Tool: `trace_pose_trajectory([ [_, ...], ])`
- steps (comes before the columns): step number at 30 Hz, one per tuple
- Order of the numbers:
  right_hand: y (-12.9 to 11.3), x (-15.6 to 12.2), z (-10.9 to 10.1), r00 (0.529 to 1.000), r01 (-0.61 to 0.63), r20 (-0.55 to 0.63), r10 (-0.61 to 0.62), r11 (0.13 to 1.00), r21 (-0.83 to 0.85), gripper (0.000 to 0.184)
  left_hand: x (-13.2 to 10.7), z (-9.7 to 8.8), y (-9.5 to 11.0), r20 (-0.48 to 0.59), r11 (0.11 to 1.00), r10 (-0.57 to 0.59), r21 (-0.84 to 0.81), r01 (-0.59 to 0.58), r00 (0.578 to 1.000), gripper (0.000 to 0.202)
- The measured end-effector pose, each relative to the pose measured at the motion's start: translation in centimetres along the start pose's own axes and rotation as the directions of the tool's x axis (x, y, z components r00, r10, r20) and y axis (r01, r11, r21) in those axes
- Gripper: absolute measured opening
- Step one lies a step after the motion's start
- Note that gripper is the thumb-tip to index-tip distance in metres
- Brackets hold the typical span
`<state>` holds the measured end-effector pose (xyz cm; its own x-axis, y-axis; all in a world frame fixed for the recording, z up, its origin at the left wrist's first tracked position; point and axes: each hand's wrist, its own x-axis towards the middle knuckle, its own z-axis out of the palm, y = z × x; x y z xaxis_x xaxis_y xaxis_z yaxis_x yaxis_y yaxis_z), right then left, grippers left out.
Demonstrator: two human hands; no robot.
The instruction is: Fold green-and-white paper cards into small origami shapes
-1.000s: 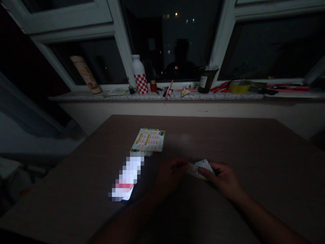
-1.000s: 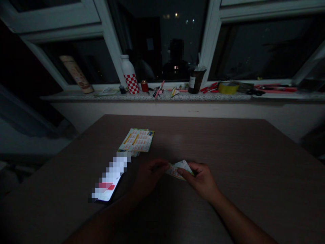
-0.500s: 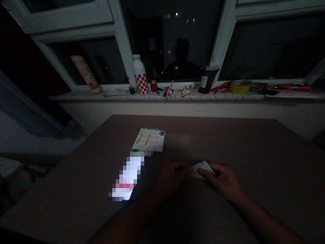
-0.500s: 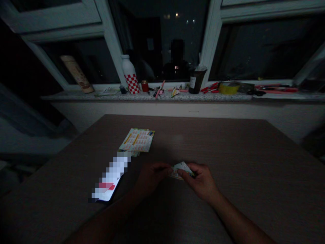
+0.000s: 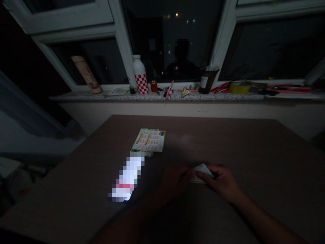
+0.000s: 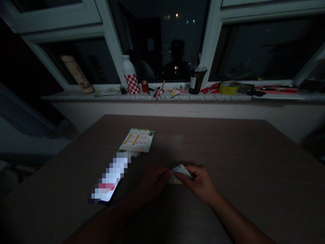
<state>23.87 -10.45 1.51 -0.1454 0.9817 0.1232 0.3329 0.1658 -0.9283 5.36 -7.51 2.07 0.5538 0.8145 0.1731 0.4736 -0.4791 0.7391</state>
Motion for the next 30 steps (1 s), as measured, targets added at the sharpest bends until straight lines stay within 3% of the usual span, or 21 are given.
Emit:
trace_pose_trajectory([
  [5, -0.1, 0.0, 0.0, 0.999, -0.039, 0.037, 0.037, 0.997, 0.063, 0.026, 0.1, 0.0, -0.4, 0.015, 0.997, 0.026, 0.073, -0.028, 1.0, 0.047],
  [11, -0.2, -0.1, 0.0, 0.996, -0.074, 0.068, 0.065, 0.988, 0.137, 0.025, 0.1, 0.0, -0.7, 0.04, 0.998, 0.057, 0.026, -0.058, 0.998, 0.05],
  [21, 0.6, -0.2, -0.2, 0.992, -0.121, 0.059, 0.113, 0.981, 0.15, 0.027, 0.0, 0.0, -1.5, 0.106, 0.991, -0.074, -0.105, 0.085, 0.992, 0.06],
  [27, 0.6, -0.1, -0.3, 0.984, -0.177, 0.033, 0.174, 0.956, 0.233, 0.029, -0.3, -0.8, -1.0, -0.084, 0.991, -0.087, -0.113, 0.077, 0.993, 0.05],
  [30, 0.6, 0.0, -0.3, 0.983, -0.181, 0.026, 0.18, 0.952, 0.247, 0.03, -0.2, -1.0, -0.4, -0.111, 0.985, -0.067, -0.164, 0.048, 0.992, 0.033],
])
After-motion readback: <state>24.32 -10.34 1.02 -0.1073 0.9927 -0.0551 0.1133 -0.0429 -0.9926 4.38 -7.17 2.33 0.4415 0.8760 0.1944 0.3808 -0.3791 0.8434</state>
